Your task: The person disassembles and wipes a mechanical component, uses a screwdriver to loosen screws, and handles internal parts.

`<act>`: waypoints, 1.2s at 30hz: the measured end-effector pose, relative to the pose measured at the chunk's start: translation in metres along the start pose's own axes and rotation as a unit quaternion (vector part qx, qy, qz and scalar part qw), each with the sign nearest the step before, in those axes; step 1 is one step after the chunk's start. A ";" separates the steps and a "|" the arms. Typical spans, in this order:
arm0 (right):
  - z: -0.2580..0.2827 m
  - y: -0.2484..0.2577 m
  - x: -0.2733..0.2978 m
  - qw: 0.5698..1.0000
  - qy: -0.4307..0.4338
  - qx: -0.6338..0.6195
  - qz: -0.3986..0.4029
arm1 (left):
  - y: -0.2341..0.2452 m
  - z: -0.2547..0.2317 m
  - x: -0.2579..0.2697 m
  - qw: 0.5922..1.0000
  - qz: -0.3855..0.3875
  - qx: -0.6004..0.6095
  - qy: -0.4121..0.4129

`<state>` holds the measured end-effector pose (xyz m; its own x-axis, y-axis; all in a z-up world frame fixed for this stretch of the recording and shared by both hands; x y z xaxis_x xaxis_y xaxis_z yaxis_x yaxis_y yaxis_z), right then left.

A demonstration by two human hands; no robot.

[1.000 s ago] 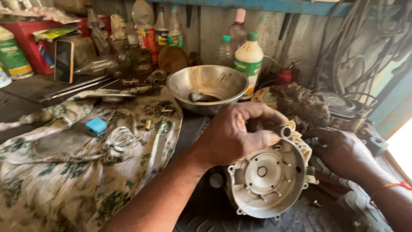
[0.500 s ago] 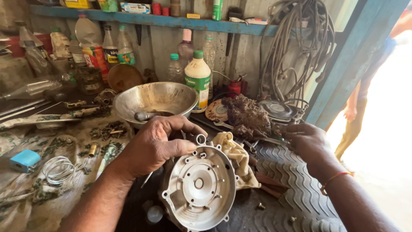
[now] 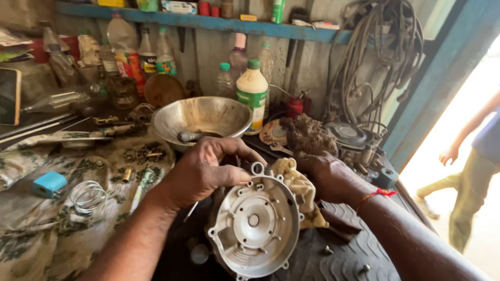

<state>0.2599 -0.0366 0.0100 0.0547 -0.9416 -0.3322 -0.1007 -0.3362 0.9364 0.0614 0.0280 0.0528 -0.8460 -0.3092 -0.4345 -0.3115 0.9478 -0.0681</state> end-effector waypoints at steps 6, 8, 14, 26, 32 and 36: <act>0.009 0.001 0.002 0.999 -0.018 0.018 -0.024 | 0.000 0.005 0.003 0.999 -0.015 0.024 0.031; 0.012 0.013 0.007 0.997 -0.020 0.053 -0.051 | -0.001 0.004 0.003 0.999 -0.012 0.029 0.031; 0.004 0.062 0.017 0.969 -0.072 0.099 -0.216 | 0.005 0.005 0.003 0.999 -0.028 0.001 0.024; -0.073 0.097 0.071 0.921 -0.215 0.139 -0.293 | 0.012 0.004 0.003 0.997 -0.031 -0.068 0.030; -0.079 0.016 0.063 0.940 -0.332 0.075 -0.033 | 0.013 0.012 0.004 0.999 -0.025 -0.026 0.041; -0.058 0.041 0.056 0.952 -0.290 0.032 -0.092 | 0.012 0.004 -0.003 1.000 -0.007 -0.027 0.011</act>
<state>0.3169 -0.1018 0.0369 -0.4778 -0.7117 -0.5149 -0.2047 -0.4798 0.8532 0.0621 0.0409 0.0501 -0.8510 -0.3237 -0.4135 -0.3451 0.9382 -0.0244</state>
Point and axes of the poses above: each hand's wrist, its own x-axis away from the middle knuckle, its own y-axis out of the back of the hand, z = x × y, the point moved 9 cm from there along -x, towards the middle knuckle, and after that the axes turned 14 degrees about x, right-handed, at the moved point
